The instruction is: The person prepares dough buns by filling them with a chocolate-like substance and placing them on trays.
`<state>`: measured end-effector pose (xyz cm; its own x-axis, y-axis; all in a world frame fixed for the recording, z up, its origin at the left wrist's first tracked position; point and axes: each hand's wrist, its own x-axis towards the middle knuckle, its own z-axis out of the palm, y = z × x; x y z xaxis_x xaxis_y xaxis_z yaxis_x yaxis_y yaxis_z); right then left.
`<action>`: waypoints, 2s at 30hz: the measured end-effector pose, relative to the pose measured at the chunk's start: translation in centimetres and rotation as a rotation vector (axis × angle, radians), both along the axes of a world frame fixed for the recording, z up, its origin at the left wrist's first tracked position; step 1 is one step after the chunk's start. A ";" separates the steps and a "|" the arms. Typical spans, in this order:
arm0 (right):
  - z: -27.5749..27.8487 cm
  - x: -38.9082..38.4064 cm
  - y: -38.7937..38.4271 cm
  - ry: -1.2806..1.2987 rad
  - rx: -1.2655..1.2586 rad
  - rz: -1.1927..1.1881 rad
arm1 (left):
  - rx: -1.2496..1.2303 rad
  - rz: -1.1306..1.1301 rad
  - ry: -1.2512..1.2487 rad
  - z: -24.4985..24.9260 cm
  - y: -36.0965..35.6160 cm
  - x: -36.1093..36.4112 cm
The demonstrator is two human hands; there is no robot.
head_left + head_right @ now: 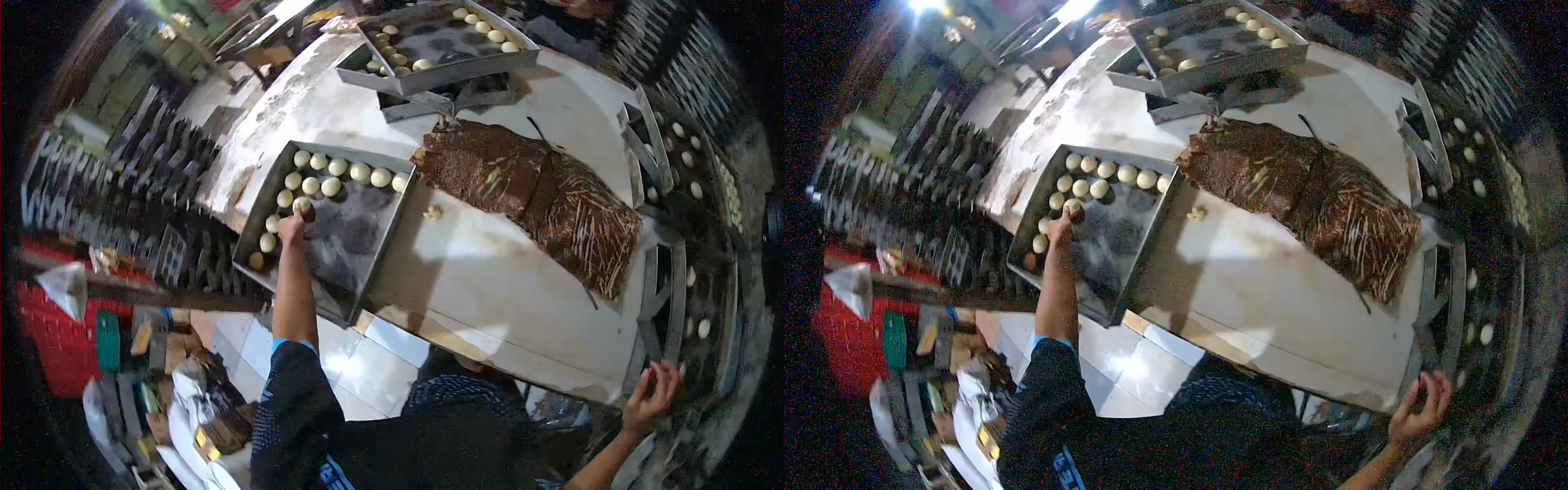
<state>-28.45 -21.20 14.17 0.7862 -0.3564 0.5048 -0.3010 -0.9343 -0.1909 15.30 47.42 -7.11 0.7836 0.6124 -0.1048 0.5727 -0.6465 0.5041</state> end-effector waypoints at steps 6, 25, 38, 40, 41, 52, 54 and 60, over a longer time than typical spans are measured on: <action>1.7 4.0 5.1 -0.041 0.204 0.167 | 0.179 -0.238 -0.241 2.3 -6.6 1.2; 2.4 -4.8 9.3 -0.507 0.808 0.689 | -1.141 -1.117 -0.519 22.0 -46.3 -41.4; -4.7 -4.5 2.7 -0.491 0.751 0.288 | -1.275 -0.991 0.082 20.5 -53.0 -45.2; -5.0 -3.0 3.3 -0.485 0.752 0.239 | -1.637 -0.643 0.162 18.1 -52.1 -43.3; -5.3 -2.0 4.1 -0.477 0.756 0.246 | -1.638 -0.632 0.157 16.3 -51.3 -42.5; -21.5 15.7 -2.3 0.098 0.072 0.052 | -1.845 -0.640 0.056 14.7 -42.8 -27.6; -18.4 16.5 -2.1 0.523 0.199 0.087 | -1.851 -0.572 0.024 13.9 -41.4 -24.6; -23.2 18.5 -2.6 0.290 0.187 0.217 | -1.846 -0.308 0.000 9.3 -39.1 -16.2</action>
